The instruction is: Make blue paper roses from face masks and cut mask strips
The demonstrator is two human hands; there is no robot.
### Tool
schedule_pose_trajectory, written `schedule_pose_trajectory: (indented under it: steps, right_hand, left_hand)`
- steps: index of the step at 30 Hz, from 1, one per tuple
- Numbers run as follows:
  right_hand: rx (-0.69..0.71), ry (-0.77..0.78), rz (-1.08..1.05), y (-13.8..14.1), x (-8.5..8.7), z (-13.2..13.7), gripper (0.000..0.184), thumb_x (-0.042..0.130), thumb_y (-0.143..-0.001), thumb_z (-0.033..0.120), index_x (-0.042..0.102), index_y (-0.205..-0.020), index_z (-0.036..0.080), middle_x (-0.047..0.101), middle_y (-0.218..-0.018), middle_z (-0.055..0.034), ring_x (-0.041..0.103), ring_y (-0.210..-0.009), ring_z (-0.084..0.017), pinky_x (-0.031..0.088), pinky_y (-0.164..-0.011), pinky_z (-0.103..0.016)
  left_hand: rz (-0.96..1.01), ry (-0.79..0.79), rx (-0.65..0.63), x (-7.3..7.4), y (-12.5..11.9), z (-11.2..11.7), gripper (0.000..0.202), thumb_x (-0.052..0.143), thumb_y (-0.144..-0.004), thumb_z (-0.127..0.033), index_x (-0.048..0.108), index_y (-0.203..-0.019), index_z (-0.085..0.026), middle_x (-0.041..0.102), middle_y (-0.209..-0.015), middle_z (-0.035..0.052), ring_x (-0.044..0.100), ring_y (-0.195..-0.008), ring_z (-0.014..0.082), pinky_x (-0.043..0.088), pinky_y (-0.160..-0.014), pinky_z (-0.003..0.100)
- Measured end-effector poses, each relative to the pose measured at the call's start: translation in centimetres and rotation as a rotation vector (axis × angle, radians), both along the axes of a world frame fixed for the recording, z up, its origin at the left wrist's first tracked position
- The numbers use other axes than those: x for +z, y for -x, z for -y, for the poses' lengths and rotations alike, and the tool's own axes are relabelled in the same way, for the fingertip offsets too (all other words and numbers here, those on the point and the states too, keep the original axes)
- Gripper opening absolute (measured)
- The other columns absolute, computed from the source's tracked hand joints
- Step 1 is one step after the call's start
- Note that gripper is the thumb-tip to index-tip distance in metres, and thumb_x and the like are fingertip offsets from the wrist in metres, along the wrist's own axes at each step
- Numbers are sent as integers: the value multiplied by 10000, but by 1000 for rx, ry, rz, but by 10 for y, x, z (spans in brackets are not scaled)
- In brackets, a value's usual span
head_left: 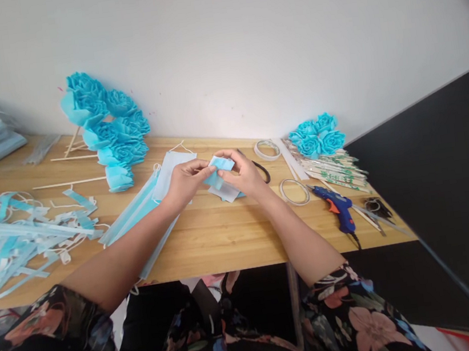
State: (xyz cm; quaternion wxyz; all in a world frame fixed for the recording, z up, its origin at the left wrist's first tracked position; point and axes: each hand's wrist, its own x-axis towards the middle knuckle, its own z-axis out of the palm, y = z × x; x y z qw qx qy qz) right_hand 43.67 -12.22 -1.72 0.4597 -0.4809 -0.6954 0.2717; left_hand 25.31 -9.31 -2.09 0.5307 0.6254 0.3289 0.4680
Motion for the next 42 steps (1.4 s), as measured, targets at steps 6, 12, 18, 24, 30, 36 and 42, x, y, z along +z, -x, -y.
schedule_pose_trajectory:
  steps: [6, 12, 18, 24, 30, 36, 42]
  right_hand:
    - [-23, -55, 32, -3, 0, -1, 385, 624, -814, 264, 621, -1199, 247, 728, -1187, -53, 687, -975, -202, 559, -922, -384]
    - [-30, -216, 139, -1, 1, 1, 362, 607, -824, 209, 640, -1184, 225, 739, -1143, -63, 686, -979, -206, 555, -928, -376]
    - [-43, -212, 204, 0, 2, 2, 383, 595, -824, 197, 641, -1201, 242, 735, -1170, -68, 683, -976, -215, 557, -921, -386]
    - [-48, -220, 208, -1, 1, 1, 402, 589, -829, 206, 639, -1226, 244, 736, -1137, -64, 680, -943, -207, 557, -910, -377]
    - [-53, -198, 180, -1, 0, 0, 427, 599, -823, 215, 639, -1247, 253, 726, -1198, -63, 672, -982, -209, 551, -910, -379]
    - [-51, -176, 121, 2, 7, 5, 327, 694, -834, 342, 688, -1142, 235, 733, -1027, -49, 666, -961, -213, 536, -895, -377]
    - [-79, -185, 100, 0, 3, 1, 204, 646, -897, 408, 676, -807, 227, 707, -818, -15, 646, -817, -186, 518, -797, -336]
  left_hand:
    - [8, 38, 83, 1, 2, -4, 338, 811, -692, -493, 737, -723, -165, 649, -676, 6, 532, -640, 128, 414, -603, 259]
    - [-24, 83, 70, 4, 4, -3, 328, 807, -678, -452, 708, -751, -148, 622, -630, -6, 504, -547, 109, 422, -532, 252]
    - [116, 178, -97, 1, 1, -1, 369, 807, -697, -443, 649, -842, -143, 725, -842, 53, 684, -799, 185, 603, -778, 357]
    - [93, 170, -134, -2, 1, -3, 441, 841, -674, -438, 671, -951, -139, 757, -933, 75, 708, -867, 210, 608, -806, 369]
    - [44, 132, -115, -3, 0, -4, 461, 798, -695, -580, 705, -810, -143, 742, -818, 62, 684, -796, 206, 589, -809, 372]
    - [-110, 8, -77, -3, -2, 1, 351, 677, -757, -514, 645, -692, -170, 645, -655, 15, 606, -658, 165, 502, -663, 282]
    - [-268, -133, -16, -5, -2, 4, 293, 619, -795, -457, 662, -694, -185, 594, -606, -7, 513, -586, 138, 380, -559, 248]
